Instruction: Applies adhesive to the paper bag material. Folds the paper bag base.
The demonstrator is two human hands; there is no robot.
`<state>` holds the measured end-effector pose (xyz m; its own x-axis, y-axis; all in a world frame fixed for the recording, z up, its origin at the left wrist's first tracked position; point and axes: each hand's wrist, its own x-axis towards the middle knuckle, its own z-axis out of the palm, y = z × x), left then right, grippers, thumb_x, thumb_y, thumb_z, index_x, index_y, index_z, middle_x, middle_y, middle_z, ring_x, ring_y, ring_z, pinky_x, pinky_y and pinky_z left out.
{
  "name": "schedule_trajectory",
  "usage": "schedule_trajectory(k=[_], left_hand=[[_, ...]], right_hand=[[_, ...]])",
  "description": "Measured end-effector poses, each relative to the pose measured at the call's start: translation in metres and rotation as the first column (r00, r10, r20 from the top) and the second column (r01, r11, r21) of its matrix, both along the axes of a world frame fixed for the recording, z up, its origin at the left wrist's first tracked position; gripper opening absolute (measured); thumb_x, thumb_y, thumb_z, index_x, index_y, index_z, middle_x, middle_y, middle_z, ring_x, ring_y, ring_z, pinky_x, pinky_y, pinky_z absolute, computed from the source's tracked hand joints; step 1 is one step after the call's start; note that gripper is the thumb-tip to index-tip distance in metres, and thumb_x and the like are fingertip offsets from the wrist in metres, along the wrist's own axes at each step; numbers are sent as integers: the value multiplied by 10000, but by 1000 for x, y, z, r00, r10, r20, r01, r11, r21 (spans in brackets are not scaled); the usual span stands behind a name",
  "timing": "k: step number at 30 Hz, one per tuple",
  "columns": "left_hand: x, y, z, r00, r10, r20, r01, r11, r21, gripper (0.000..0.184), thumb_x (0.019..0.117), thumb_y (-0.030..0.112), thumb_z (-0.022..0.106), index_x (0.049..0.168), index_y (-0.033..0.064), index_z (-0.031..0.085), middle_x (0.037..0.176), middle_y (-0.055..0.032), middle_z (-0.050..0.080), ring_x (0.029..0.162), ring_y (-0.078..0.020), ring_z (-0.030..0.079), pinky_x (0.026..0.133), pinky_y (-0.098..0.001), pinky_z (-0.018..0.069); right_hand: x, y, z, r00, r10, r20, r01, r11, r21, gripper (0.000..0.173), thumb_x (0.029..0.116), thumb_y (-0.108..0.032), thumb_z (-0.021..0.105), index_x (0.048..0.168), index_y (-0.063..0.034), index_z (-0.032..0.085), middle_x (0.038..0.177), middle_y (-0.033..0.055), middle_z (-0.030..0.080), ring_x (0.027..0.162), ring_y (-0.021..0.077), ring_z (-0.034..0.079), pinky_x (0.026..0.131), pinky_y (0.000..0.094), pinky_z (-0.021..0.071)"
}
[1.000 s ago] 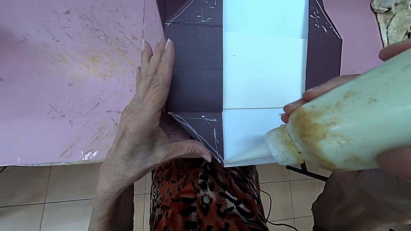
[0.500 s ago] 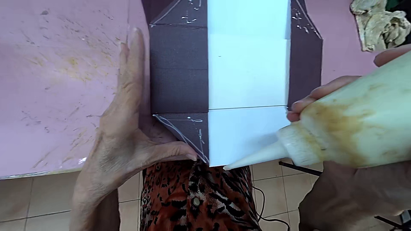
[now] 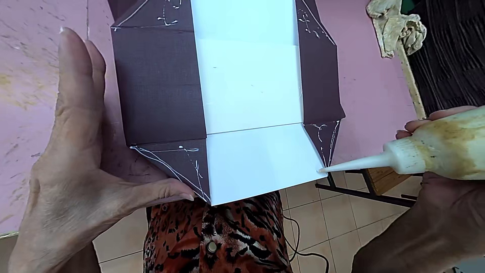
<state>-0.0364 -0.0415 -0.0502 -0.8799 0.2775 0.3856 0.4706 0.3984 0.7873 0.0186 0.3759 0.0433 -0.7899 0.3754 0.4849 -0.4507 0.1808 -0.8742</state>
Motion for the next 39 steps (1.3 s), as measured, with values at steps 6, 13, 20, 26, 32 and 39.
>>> schedule_trajectory(k=[6, 13, 20, 26, 32, 39], left_hand=[[-1, -3, -5, 1000, 11, 4, -11, 1000, 1, 1483, 558, 588, 932, 1652, 141, 36, 1693, -136, 182, 1532, -345, 264, 1251, -513, 284], [-2, -6, -11, 1000, 9, 1, -9, 1000, 8, 1486, 553, 593, 931, 1650, 128, 43, 1691, -145, 188, 1525, -357, 278, 1246, -530, 291], [-2, -7, -10, 1000, 17, -22, -17, 1000, 5, 1458, 561, 593, 929, 1647, 109, 85, 1688, -144, 195, 1530, -346, 267, 1255, -508, 276], [1, 0, -3, 999, 31, 14, -32, 998, 62, 1463, 566, 561, 943, 1645, 102, 69, 1696, -106, 183, 1537, -269, 270, 1268, -416, 274], [-2, 12, 16, 999, 4, 39, -8, 994, 104, 1482, 597, 577, 924, 1632, 42, 8, 1698, -128, 148, 1542, -270, 256, 1267, -382, 290], [1, 19, 24, 998, -20, 62, 10, 986, 165, 1466, 629, 535, 918, 1612, -25, -14, 1688, -137, 165, 1539, -196, 262, 1256, -300, 297]], right_hand=[[-1, -6, -4, 999, -34, 3, 34, 999, -24, 831, 693, -173, 865, 1344, -109, 353, 1121, 183, 646, 967, 367, 706, 812, 543, 629], [-5, -18, -8, 1000, 18, 5, -18, 999, -48, 897, 659, -178, 914, 1346, -119, 340, 1108, 165, 648, 957, 346, 710, 804, 520, 637], [-16, -38, -10, 995, 99, -12, -100, 994, -44, 890, 653, -175, 924, 1336, -99, 358, 1113, 158, 652, 947, 331, 714, 790, 491, 647], [-23, -57, -15, 969, 249, -14, -249, 968, -31, 891, 679, -198, 936, 1349, -100, 358, 1098, 142, 661, 953, 320, 715, 799, 474, 649], [-30, -77, -17, 955, 295, -13, -295, 955, 42, 941, 653, -255, 974, 1345, -85, 359, 1117, 139, 667, 951, 317, 719, 773, 455, 657], [-36, -108, -14, 941, 333, 62, -337, 939, 65, 1007, 657, -314, 966, 1384, -35, 328, 1117, 138, 681, 943, 305, 733, 772, 440, 666]])
